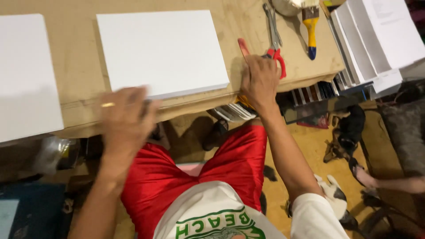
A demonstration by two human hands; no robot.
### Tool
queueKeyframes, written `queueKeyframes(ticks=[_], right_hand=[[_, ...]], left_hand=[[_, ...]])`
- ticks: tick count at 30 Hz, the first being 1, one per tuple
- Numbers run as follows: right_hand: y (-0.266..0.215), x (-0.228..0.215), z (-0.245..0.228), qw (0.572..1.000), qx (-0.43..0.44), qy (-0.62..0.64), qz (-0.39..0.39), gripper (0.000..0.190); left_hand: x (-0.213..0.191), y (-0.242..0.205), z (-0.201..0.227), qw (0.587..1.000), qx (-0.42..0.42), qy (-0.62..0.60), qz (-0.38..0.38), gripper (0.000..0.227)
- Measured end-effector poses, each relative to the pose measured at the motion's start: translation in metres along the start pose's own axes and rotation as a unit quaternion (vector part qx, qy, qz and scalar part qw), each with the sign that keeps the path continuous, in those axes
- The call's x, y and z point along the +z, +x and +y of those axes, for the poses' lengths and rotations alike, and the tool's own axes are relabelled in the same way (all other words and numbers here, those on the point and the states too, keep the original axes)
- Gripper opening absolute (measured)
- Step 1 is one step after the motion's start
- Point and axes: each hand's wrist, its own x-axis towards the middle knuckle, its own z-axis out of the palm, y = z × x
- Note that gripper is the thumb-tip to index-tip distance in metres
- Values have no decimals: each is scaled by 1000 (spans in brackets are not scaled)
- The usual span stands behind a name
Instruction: The person cuts a stack of white paper sheets using red-handled scissors. They trim the edges of the stack, place it on the table, and then pick up another stack to continue cutting.
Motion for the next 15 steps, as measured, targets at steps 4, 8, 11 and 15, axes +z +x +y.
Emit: queueKeyframes(ticks=[4,8,11,15], right_hand=[[19,66,39,974,116,-132,-144,29],[50,72,55,940,218,-25,-261,51],[69,35,39,922,254,48,-289,56],[51,61,50,944,214,111,-224,21]], left_hand=[[45,16,38,985,157,-66,3,37],[77,10,61,995,90,-44,-21,28],[83,8,65,996,87,-27,-10,31],[84,8,63,995,101,7,4,33]])
